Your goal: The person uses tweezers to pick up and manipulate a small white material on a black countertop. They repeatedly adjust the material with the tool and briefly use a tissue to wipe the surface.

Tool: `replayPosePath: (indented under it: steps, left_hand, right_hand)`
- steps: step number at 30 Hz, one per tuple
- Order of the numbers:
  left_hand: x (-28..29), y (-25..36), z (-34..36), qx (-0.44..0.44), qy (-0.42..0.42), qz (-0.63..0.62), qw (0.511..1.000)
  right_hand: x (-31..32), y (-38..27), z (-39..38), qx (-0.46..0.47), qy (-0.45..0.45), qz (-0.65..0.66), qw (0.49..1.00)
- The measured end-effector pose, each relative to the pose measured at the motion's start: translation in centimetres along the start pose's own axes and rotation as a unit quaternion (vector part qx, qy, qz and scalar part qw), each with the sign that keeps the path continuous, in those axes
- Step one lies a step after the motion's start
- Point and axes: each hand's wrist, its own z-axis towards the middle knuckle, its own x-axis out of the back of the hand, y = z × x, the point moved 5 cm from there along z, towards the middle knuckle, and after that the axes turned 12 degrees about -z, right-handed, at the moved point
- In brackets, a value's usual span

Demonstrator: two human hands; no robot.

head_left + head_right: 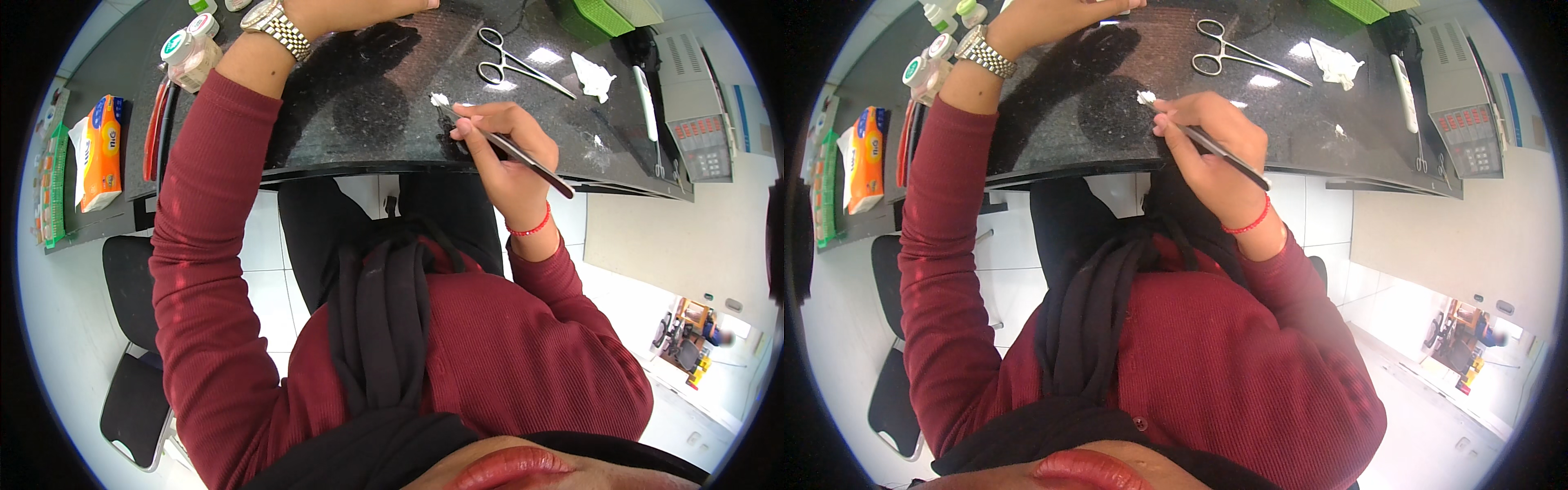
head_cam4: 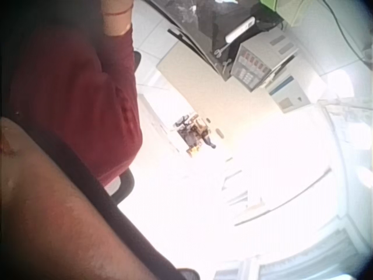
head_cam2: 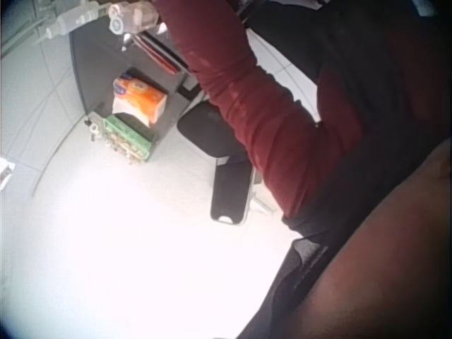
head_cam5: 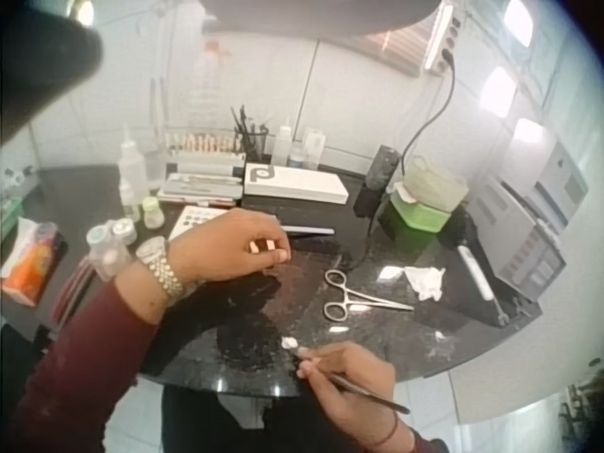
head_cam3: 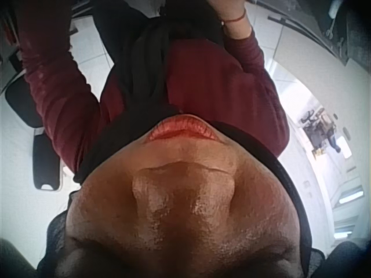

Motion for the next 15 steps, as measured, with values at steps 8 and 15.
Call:
replayPosePath:
  steps: [8, 15]
  left_hand:
    - [-0.3, -0.2, 0.1, 0.019, -0.006, -0.015, 1.0]
    - [0.1, 0.0, -0.1, 0.014, -0.01, -0.008, 1.0]
  right_hand:
    - [0.7, 0.8, -0.9, -0.036, 0.043, -0.032, 0.998]
    - [0.3, 0.2, -0.9, -0.006, 0.049, -0.045, 0.998]
